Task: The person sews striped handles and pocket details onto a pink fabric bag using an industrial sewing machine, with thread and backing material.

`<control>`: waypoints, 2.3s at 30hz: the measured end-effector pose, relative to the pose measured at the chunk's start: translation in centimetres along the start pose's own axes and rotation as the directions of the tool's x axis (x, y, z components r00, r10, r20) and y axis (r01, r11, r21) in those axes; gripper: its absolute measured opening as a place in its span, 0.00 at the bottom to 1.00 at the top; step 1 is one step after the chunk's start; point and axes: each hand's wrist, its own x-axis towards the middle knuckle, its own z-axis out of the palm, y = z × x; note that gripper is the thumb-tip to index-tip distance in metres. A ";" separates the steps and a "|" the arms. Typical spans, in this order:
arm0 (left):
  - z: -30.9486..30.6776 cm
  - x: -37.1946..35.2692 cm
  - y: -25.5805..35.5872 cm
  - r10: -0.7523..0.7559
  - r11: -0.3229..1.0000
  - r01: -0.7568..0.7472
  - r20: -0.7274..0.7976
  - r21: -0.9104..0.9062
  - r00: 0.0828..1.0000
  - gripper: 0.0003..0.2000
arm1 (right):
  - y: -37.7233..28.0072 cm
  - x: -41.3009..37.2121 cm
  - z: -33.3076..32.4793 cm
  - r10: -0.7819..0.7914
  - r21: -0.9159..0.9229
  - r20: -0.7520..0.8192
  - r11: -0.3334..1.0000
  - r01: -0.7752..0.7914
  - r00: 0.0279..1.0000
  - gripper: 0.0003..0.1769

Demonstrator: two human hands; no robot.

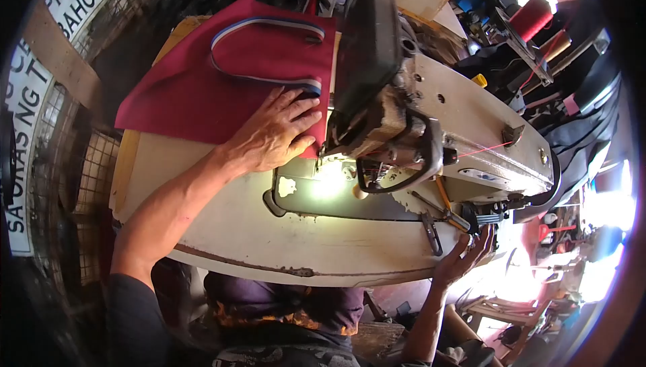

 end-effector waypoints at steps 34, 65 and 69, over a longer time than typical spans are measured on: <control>0.7 -1.2 1.3 0.047 0.992 -0.042 -0.044 0.116 0.998 0.23 | 1.5 0.1 0.1 0.036 0.026 0.013 0.999 -0.036 0.999 0.27; -27.3 -48.8 11.8 -0.808 0.562 0.701 0.111 0.439 0.578 0.13 | -18.5 -5.2 3.8 -0.718 0.500 0.408 0.692 0.520 0.564 0.22; -31.6 -61.7 17.0 -0.996 0.068 0.867 0.078 0.494 0.034 0.11 | -17.4 -5.4 4.6 -0.692 0.503 0.489 0.721 0.477 0.531 0.22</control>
